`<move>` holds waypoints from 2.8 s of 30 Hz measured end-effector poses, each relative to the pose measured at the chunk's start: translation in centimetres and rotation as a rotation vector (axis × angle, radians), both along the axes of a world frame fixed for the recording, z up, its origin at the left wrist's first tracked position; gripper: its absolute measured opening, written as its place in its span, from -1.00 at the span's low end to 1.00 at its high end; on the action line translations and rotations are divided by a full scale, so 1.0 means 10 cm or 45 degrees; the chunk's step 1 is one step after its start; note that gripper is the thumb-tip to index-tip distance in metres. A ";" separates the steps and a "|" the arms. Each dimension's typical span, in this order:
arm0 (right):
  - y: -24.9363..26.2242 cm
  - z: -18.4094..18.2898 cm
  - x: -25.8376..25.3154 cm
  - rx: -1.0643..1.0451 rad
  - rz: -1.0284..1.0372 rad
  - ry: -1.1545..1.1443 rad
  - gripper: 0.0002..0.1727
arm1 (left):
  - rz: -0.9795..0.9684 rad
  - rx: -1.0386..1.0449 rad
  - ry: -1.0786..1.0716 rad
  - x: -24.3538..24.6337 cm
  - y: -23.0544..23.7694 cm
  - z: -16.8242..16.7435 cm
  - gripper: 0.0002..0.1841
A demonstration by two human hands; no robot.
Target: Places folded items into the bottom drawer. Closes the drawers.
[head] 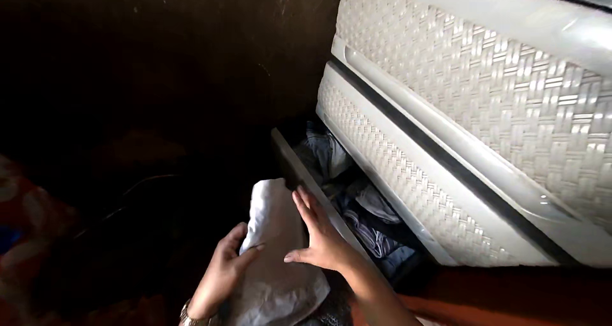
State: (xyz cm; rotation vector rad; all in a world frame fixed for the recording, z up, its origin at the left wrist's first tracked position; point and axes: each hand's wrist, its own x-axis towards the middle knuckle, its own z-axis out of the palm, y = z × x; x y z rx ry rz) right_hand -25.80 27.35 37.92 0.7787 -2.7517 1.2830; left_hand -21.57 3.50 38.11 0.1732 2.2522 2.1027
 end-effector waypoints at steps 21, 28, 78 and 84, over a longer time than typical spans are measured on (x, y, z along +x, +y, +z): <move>0.66 0.62 0.58 -0.913 -0.850 0.262 0.28 | -0.606 -0.366 0.588 -1.23 0.39 0.74 -0.67; 0.79 0.59 0.54 -0.828 -1.074 0.527 0.30 | -0.233 -0.827 1.231 -1.71 1.00 1.51 -0.77; 1.12 -0.42 -0.77 0.630 -0.558 -0.597 -0.26 | -1.014 -1.547 0.256 -2.64 2.28 -0.45 -0.17; 1.16 -0.42 -0.91 0.611 -0.524 -0.626 -0.22 | -1.044 -1.597 0.381 -2.77 2.34 -0.50 -0.12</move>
